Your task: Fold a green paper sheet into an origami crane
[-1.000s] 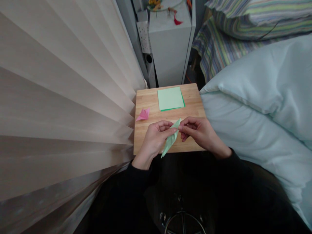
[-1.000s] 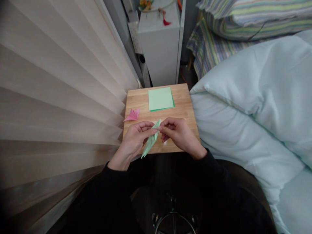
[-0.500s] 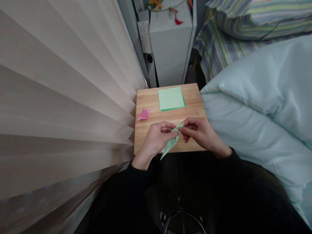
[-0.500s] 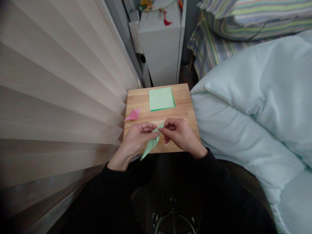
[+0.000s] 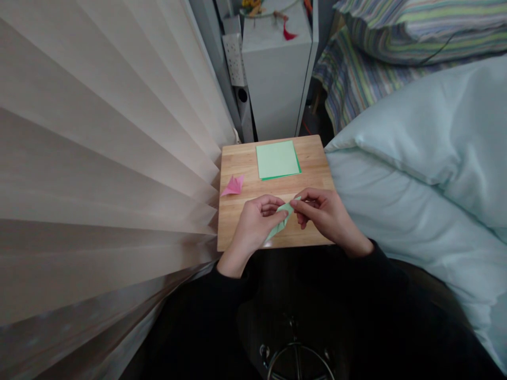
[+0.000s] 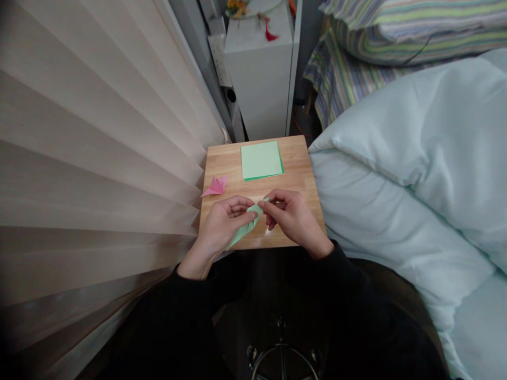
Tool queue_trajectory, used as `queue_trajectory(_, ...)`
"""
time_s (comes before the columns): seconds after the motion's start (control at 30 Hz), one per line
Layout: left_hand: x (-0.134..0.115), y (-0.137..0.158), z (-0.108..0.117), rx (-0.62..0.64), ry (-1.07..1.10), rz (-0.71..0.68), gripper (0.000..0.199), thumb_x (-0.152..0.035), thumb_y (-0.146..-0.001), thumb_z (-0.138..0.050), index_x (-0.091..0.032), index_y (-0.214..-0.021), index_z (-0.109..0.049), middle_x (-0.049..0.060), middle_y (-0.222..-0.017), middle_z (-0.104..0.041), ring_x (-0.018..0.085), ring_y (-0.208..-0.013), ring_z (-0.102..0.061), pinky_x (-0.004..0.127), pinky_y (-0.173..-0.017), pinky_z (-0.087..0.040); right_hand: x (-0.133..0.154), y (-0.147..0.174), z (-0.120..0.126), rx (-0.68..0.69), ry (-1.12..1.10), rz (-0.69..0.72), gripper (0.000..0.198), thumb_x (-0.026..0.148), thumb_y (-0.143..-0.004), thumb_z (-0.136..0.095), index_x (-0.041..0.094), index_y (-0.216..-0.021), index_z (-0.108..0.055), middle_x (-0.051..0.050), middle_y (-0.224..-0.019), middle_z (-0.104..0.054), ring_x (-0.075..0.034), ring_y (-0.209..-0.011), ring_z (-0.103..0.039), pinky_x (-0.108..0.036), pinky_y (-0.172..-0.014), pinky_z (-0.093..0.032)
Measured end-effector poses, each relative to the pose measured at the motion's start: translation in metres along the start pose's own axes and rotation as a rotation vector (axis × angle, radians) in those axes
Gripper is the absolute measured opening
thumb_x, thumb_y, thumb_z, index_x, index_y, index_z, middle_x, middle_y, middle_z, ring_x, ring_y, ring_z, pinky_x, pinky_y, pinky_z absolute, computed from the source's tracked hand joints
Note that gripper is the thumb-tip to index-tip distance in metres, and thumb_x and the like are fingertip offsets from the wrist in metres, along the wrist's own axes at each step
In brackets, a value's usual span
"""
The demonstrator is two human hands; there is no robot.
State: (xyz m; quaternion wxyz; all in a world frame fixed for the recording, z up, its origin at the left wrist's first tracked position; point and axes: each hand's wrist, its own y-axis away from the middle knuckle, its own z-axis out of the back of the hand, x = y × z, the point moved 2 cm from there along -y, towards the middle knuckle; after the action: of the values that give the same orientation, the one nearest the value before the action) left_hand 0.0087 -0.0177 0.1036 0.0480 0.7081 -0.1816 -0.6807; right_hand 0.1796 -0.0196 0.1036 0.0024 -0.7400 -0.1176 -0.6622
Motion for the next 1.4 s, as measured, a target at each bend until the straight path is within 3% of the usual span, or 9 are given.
queue_trajectory(0.13,0.000,-0.001,-0.001,0.051,-0.041,-0.043,0.012,-0.023,-0.080,-0.079,-0.015,-0.084,-0.072,0.002,-0.078,-0.073,0.012,-0.070,-0.065,0.025,-0.068,-0.050,0.003,-0.001,0.001,-0.058,-0.043,0.001,0.041,0.054,-0.076,-0.086,0.019,-0.074,-0.065,0.001,-0.058,-0.066,-0.013,-0.051,-0.062,-0.028,-0.051,-0.059)
queue_trajectory(0.33,-0.003,0.002,-0.002,0.124,-0.067,-0.016,0.013,-0.027,-0.087,-0.073,-0.015,-0.084,-0.068,0.002,-0.073,-0.072,0.012,-0.064,-0.066,0.025,-0.063,-0.050,0.000,-0.001,0.000,-0.096,-0.082,-0.005,0.040,0.052,-0.073,-0.087,0.018,-0.075,-0.067,0.000,-0.058,-0.067,-0.013,-0.050,-0.064,-0.029,-0.052,-0.060)
queue_trajectory(0.73,-0.003,0.001,0.000,0.130,-0.009,-0.057,0.022,-0.034,-0.083,-0.080,-0.016,-0.079,-0.069,0.004,-0.076,-0.074,0.014,-0.068,-0.067,0.027,-0.069,-0.054,0.004,0.000,0.002,-0.097,-0.044,0.033,0.032,0.048,-0.080,-0.082,0.019,-0.075,-0.068,0.000,-0.059,-0.066,-0.013,-0.052,-0.062,-0.029,-0.053,-0.057)
queue_trajectory(0.8,-0.004,0.002,0.001,0.179,0.108,0.023,0.031,-0.046,-0.085,-0.079,-0.015,-0.086,-0.072,0.008,-0.083,-0.076,0.017,-0.072,-0.071,0.031,-0.072,-0.057,0.008,0.000,0.007,-0.090,0.013,0.077,0.031,0.047,-0.082,-0.081,0.019,-0.075,-0.069,0.001,-0.059,-0.065,-0.012,-0.051,-0.059,-0.027,-0.050,-0.052)
queue_trajectory(0.9,-0.003,0.006,0.001,0.350,0.343,0.273,0.049,-0.062,-0.086,-0.070,-0.015,-0.096,-0.075,0.015,-0.089,-0.078,0.024,-0.073,-0.074,0.037,-0.072,-0.059,0.014,0.000,0.012,-0.040,0.072,0.147,0.026,0.043,-0.086,-0.079,0.019,-0.077,-0.072,0.002,-0.062,-0.063,-0.010,-0.051,-0.053,-0.025,-0.048,-0.043)
queue_trajectory(1.03,-0.003,0.013,-0.001,0.483,0.438,0.460,0.033,-0.043,-0.081,-0.080,-0.014,-0.095,-0.079,0.013,-0.085,-0.077,0.019,-0.067,-0.070,0.031,-0.067,-0.056,0.018,0.002,0.010,0.092,0.018,0.184,0.025,0.042,-0.086,-0.080,0.020,-0.077,-0.072,0.001,-0.075,-0.064,-0.010,-0.057,-0.051,-0.026,-0.049,-0.039)
queue_trajectory(1.2,0.000,0.012,-0.005,0.376,0.499,0.414,0.021,-0.026,-0.075,-0.088,-0.014,-0.088,-0.079,0.004,-0.076,-0.069,0.010,-0.064,-0.063,0.024,-0.065,-0.052,0.010,-0.001,0.009,0.082,-0.033,0.129,0.029,0.047,-0.084,-0.081,0.020,-0.081,-0.072,0.001,-0.072,-0.063,-0.010,-0.058,-0.053,-0.026,-0.051,-0.041)
queue_trajectory(1.3,0.003,0.005,-0.004,0.183,0.466,0.283,0.022,-0.025,-0.072,-0.091,-0.014,-0.085,-0.077,0.002,-0.074,-0.068,0.011,-0.067,-0.065,0.024,-0.069,-0.053,0.005,-0.002,0.010,-0.051,0.006,0.091,0.032,0.051,-0.086,-0.078,0.019,-0.087,-0.071,0.002,-0.065,-0.061,-0.011,-0.054,-0.054,-0.024,-0.048,-0.041)
queue_trajectory(1.4,0.006,0.000,-0.003,0.026,0.383,0.159,0.026,-0.031,-0.070,-0.092,-0.014,-0.085,-0.078,0.002,-0.079,-0.073,0.013,-0.072,-0.068,0.028,-0.075,-0.055,0.002,-0.001,0.006,-0.049,0.056,0.065,0.034,0.050,-0.085,-0.079,0.018,-0.084,-0.068,0.003,-0.064,-0.061,-0.010,-0.053,-0.054,-0.024,-0.048,-0.043)
